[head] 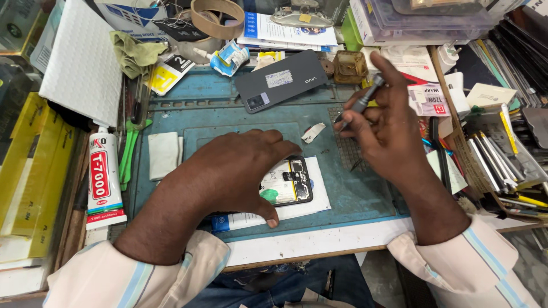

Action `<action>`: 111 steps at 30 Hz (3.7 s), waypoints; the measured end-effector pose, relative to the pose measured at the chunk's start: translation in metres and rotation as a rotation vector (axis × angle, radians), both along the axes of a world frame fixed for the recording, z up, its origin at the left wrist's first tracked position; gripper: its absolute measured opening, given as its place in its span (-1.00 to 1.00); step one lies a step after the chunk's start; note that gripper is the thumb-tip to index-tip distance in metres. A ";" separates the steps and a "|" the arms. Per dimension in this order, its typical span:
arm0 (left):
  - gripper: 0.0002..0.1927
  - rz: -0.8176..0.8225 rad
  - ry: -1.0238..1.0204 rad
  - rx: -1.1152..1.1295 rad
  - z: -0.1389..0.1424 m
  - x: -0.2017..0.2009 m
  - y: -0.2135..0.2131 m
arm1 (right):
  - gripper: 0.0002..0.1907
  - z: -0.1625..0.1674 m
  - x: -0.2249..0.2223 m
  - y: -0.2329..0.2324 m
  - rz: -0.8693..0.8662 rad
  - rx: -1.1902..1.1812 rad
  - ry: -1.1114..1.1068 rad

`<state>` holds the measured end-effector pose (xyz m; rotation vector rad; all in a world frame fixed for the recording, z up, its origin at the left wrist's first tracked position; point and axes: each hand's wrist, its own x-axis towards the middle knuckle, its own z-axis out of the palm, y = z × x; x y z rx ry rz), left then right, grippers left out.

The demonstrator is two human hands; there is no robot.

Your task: The person disassembles a smartphone by removing screws from the internal frame using a screwdriver. They handle the phone and screws, placing removed screws on the workbench.

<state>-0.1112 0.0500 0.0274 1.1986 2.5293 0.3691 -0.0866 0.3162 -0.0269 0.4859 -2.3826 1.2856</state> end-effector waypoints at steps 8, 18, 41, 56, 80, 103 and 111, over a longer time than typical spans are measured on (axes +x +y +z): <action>0.04 -0.029 0.013 0.064 -0.002 0.003 -0.002 | -0.28 -0.006 0.003 -0.008 0.146 -0.014 -0.094; 0.06 -0.009 0.003 0.015 -0.002 0.001 -0.002 | -0.28 -0.008 0.002 -0.011 0.108 0.114 0.031; 0.37 -0.145 0.287 0.254 -0.050 0.002 0.020 | -0.25 -0.004 0.007 -0.005 0.029 0.044 0.073; 0.32 -0.130 0.194 0.204 -0.040 0.001 0.015 | -0.28 -0.007 0.005 -0.010 0.003 0.074 -0.020; 0.36 -0.087 0.216 0.196 -0.057 -0.001 0.023 | -0.31 -0.004 0.004 -0.011 0.005 0.090 -0.001; 0.20 -0.121 0.198 0.217 -0.052 0.004 0.038 | -0.34 0.004 0.009 0.004 -0.065 0.014 0.017; 0.17 -0.133 0.226 0.290 -0.055 0.003 0.041 | -0.33 0.004 0.010 0.009 -0.063 0.039 0.057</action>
